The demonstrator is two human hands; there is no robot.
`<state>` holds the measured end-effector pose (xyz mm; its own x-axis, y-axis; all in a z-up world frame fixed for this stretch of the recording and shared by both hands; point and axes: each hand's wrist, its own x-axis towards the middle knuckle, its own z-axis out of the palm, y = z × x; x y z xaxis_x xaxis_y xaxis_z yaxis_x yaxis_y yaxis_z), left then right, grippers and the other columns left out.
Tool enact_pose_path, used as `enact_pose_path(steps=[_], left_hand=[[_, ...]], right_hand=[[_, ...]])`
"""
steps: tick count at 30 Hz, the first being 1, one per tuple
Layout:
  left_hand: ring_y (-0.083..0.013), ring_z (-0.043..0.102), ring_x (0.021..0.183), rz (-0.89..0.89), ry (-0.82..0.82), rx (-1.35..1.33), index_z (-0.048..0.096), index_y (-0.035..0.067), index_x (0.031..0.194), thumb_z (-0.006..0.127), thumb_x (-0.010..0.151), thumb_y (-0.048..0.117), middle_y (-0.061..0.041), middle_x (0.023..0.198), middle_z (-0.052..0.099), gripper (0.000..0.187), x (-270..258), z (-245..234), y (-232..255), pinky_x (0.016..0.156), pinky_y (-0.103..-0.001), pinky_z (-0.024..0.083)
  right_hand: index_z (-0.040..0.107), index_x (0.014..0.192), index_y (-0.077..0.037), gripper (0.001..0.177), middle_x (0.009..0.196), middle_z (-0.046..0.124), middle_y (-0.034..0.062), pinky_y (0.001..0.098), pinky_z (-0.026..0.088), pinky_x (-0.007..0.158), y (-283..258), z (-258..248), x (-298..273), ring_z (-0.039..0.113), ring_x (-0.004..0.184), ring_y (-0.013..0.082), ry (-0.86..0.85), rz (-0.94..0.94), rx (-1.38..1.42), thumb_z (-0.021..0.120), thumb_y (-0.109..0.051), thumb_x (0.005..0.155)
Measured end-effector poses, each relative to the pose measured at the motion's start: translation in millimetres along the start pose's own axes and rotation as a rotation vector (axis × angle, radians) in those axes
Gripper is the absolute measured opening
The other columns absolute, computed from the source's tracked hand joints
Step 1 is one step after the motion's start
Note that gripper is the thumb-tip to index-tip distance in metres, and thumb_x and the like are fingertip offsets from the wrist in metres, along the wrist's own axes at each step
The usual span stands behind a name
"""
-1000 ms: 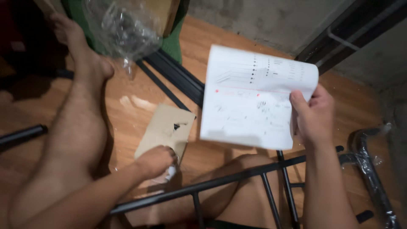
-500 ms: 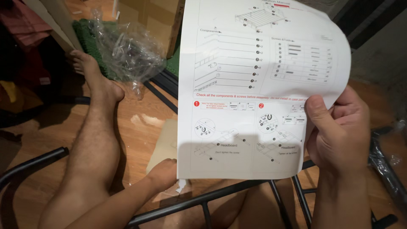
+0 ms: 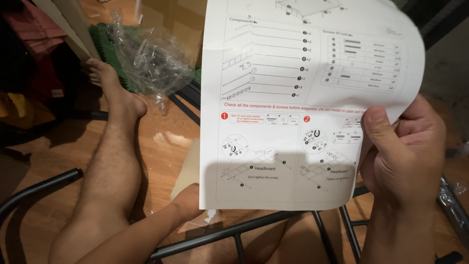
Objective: The person unpacks a hardware packet containing screws and bolts, then consults an instruction sheet. They insert a bolt into a metal frame tube and tighten it using an Allen key, continuing to assemble the frame.
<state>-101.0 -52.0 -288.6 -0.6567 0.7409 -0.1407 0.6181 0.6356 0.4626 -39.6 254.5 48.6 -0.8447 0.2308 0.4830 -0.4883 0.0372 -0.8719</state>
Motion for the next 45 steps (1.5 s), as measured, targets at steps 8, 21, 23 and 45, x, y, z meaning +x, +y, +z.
enact_pose_path(steps=[8, 21, 23, 45], left_hand=[[-0.0245, 0.069, 0.105, -0.368, -0.198, -0.272, 0.071, 0.012, 0.117, 0.058, 0.097, 0.034, -0.011, 0.115, 0.074, 0.033, -0.5, -40.1, 34.1, 0.095, -0.033, 0.055], [-0.0198, 0.065, 0.117, -0.267, -0.173, -0.475, 0.064, 0.014, 0.132, 0.052, 0.096, 0.042, -0.008, 0.129, 0.071, 0.048, 0.9, -67.7, 69.2, 0.101, -0.031, 0.051], [-0.0191, 0.066, 0.118, -0.343, -0.158, -0.635, 0.062, 0.013, 0.131, 0.054, 0.097, 0.042, -0.008, 0.129, 0.071, 0.046, 1.5, -58.4, 59.9, 0.102, -0.031, 0.051], [-0.0384, 0.069, 0.089, -0.142, 0.062, -0.063, 0.073, 0.008, 0.083, 0.067, 0.079, 0.01, -0.017, 0.086, 0.072, 0.008, -13.9, -37.2, 16.9, 0.078, -0.049, 0.054]], right_hand=[[0.058, 0.129, 0.009, 0.029, 0.12, 0.07, 0.0231, 0.0347, 0.061, 0.097, -5.8, 4.9, 0.7, 0.073, 0.107, 0.0222, -0.01, -0.028, -0.083, 0.061, -0.008, 0.107], [0.058, 0.127, 0.011, 0.027, 0.119, 0.07, 0.025, 0.0348, 0.062, 0.096, -0.6, 0.6, 0.8, 0.073, 0.105, 0.0234, -0.015, -0.012, -0.032, 0.061, -0.007, 0.106], [0.058, 0.127, 0.011, 0.027, 0.119, 0.07, 0.0252, 0.0347, 0.062, 0.096, 0.4, 0.7, 1.2, 0.073, 0.106, 0.0236, -0.021, -0.019, -0.04, 0.061, -0.007, 0.107], [0.055, 0.127, 0.007, 0.021, 0.127, 0.069, 0.0202, 0.0309, 0.058, 0.103, 158.6, -40.8, -26.3, 0.071, 0.11, 0.0195, 0.168, 0.268, -0.111, 0.057, 0.005, 0.106]])
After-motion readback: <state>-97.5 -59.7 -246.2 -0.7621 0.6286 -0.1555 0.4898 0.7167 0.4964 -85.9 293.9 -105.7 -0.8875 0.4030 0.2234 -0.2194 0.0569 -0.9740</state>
